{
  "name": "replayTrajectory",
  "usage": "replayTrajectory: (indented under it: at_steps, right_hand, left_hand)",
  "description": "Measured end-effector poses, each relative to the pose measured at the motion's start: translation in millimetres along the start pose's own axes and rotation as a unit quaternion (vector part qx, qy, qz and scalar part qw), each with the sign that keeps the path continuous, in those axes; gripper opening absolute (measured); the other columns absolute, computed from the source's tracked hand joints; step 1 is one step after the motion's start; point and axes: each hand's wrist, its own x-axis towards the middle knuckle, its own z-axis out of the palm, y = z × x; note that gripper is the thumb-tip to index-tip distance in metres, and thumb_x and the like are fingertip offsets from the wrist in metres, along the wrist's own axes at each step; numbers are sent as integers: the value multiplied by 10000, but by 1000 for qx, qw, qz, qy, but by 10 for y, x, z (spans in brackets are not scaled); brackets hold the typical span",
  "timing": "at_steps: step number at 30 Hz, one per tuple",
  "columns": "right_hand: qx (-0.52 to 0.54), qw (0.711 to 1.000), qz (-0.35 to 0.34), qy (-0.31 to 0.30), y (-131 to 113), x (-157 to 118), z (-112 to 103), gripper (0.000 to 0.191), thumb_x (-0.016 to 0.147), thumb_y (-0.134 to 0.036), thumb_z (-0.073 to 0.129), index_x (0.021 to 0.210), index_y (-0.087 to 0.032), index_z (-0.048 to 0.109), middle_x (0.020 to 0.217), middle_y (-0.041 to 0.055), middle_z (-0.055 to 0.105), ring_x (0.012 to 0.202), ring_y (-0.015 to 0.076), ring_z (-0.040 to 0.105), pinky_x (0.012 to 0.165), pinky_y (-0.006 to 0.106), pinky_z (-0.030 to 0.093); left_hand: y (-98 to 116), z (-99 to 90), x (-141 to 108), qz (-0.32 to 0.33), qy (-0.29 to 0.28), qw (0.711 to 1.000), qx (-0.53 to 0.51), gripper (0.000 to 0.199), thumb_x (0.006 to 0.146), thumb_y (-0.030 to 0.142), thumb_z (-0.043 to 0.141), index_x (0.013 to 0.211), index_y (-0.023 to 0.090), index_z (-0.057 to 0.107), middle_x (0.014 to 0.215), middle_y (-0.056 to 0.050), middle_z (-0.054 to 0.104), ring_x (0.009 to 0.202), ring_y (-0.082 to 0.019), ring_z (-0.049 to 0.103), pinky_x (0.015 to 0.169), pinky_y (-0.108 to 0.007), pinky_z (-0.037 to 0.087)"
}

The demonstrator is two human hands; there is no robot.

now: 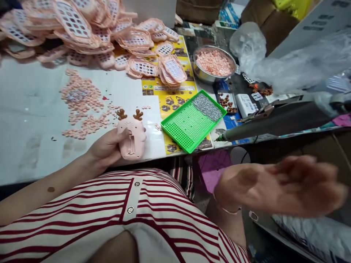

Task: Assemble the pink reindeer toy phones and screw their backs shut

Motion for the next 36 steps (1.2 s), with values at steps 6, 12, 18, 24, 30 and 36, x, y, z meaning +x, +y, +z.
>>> replayTrajectory:
  at_steps: [6, 12, 18, 24, 30, 36]
  right_hand:
    - [103, 992, 76, -8, 400, 456, -312, 366, 738, -455, 849, 1063, -309, 766, 888, 23, 762, 749, 166, 742, 729, 339, 608]
    - [181, 982, 4, -51, 380, 698, 335, 335, 682, -423, 892, 873, -275, 661, 769, -50, 604, 589, 105, 627, 566, 286, 538]
    - [141, 985, 7, -103, 592, 738, 1075, 454, 794, -658, 720, 1036, -292, 607, 738, -48, 543, 600, 114, 605, 547, 301, 511]
    - [44, 987, 35, -153, 860, 611, 1267, 365, 850, -578, 686, 1064, -292, 609, 900, 12, 636, 851, 179, 687, 660, 353, 589]
    - [48, 988, 39, -144, 938, 626, 1267, 314, 866, -538, 701, 1053, -291, 651, 884, 5, 651, 871, 183, 705, 745, 393, 640]
    - [51, 985, 44, -159, 943, 620, 1259, 352, 851, -574, 710, 1049, -291, 647, 830, -14, 631, 827, 173, 701, 741, 392, 648]
  left_hand:
    - [-156, 205, 129, -83, -13, 996, -26, 273, 764, 115, 780, 1036, 128, 753, 871, -99, 772, 744, -203, 721, 709, -291, 621]
    - [-155, 252, 171, -79, 27, 996, -26, 278, 757, 75, 756, 1030, 133, 749, 889, -89, 783, 752, -205, 733, 717, -301, 634]
    - [-138, 242, 204, -83, 22, 996, 2, 362, 755, 89, 778, 1110, 112, 715, 983, -129, 785, 821, -226, 742, 768, -324, 621]
    - [-120, 233, 232, -104, 18, 994, 3, 356, 761, 109, 784, 1110, 98, 718, 973, -136, 783, 834, -228, 739, 797, -334, 610]
    - [-106, 239, 239, -114, 24, 993, -5, 337, 760, 105, 776, 1093, 104, 726, 958, -120, 781, 822, -214, 731, 778, -318, 604]
    - [-94, 231, 235, -112, 19, 993, -21, 389, 716, 77, 780, 1101, 108, 730, 991, -129, 783, 841, -229, 727, 833, -353, 587]
